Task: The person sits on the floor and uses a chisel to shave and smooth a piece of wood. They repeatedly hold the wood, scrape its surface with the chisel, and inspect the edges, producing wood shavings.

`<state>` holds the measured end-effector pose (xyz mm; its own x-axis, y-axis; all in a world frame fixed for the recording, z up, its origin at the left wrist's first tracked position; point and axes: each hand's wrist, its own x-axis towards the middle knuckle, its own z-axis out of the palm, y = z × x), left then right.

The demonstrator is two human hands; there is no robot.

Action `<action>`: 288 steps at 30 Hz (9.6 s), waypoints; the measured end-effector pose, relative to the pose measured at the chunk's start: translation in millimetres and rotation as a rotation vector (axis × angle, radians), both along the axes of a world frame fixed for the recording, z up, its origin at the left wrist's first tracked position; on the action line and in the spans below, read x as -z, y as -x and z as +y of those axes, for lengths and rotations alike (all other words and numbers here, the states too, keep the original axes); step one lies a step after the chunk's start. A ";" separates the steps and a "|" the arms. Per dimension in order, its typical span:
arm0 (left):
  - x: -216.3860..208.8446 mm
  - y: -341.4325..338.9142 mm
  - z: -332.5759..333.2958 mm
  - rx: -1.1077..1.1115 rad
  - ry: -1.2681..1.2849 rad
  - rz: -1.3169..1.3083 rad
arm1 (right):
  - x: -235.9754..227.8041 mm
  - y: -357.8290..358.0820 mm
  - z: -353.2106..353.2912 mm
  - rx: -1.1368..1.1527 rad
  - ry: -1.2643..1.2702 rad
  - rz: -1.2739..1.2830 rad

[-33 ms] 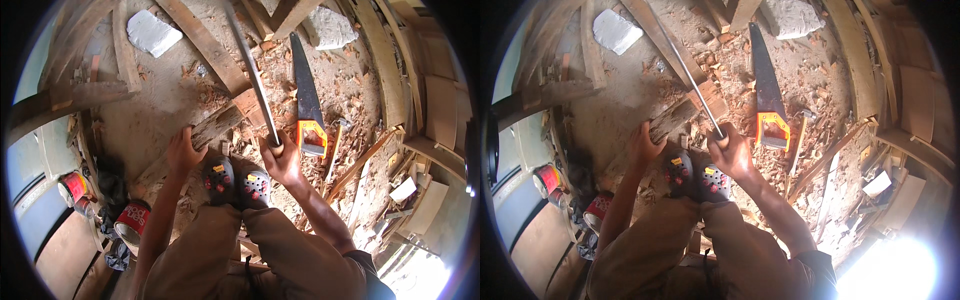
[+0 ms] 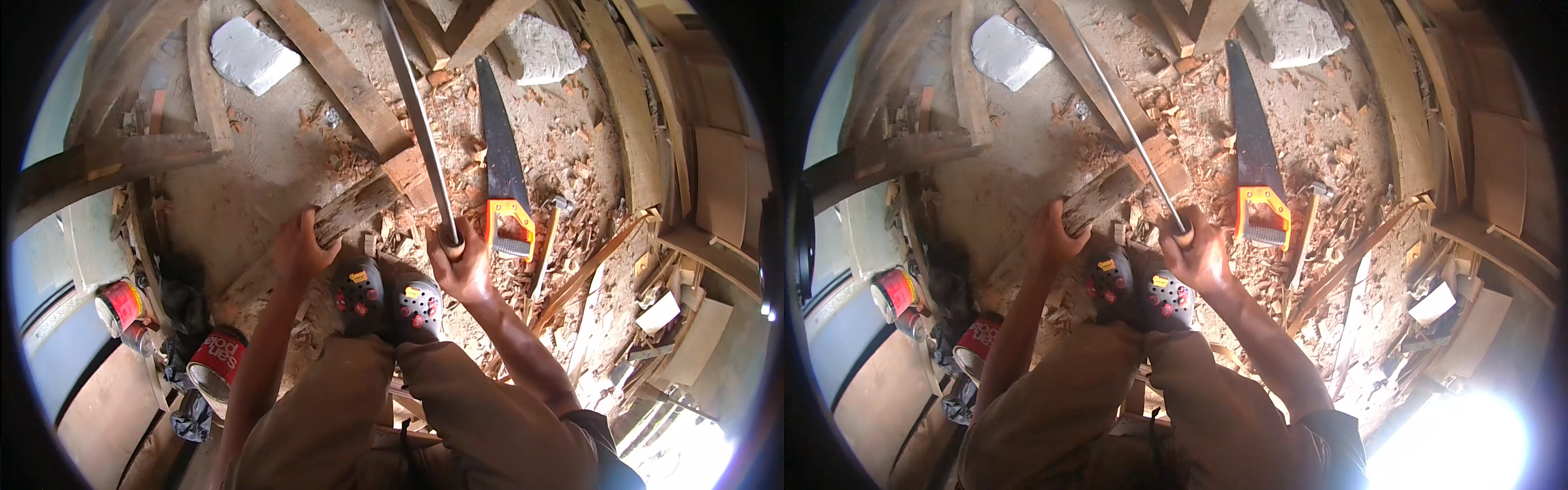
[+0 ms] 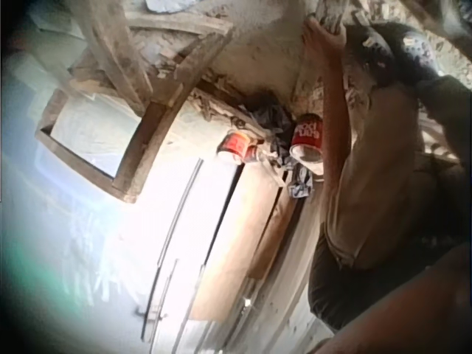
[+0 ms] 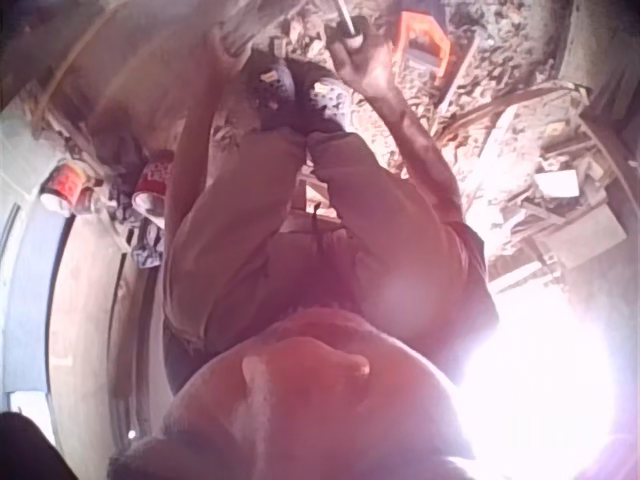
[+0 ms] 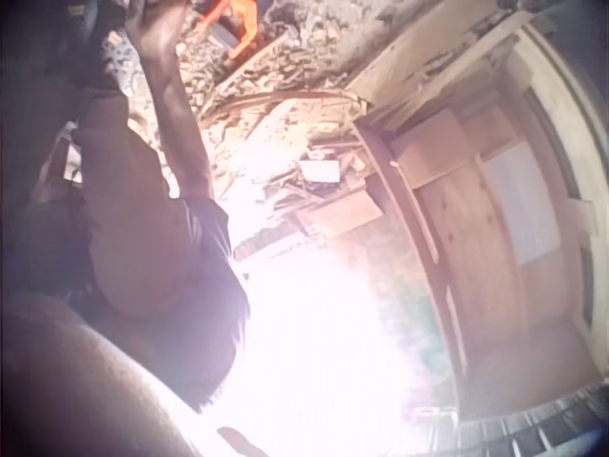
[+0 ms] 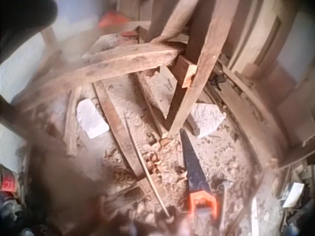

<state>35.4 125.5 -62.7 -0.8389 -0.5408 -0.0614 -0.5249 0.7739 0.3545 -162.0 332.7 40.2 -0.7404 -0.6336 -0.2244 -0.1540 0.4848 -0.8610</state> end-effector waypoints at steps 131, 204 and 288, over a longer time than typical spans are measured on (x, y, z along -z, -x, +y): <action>2.5 3.2 -8.3 -0.002 0.052 0.058 | 97.7 11.4 35.5 -0.090 -0.185 -0.746; 0.3 2.9 -11.0 0.002 0.045 0.055 | 89.8 -20.7 35.4 -0.112 -0.219 0.060; -13.8 15.2 -42.9 0.049 -0.245 -0.254 | 105.3 0.4 38.3 -0.099 -0.176 -0.680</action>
<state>20.2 82.6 -49.0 -0.8046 -0.4441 -0.3943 -0.5847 0.7085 0.3952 -162.4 371.0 -65.1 -0.3406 -0.6026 -0.7217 0.3389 0.6373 -0.6921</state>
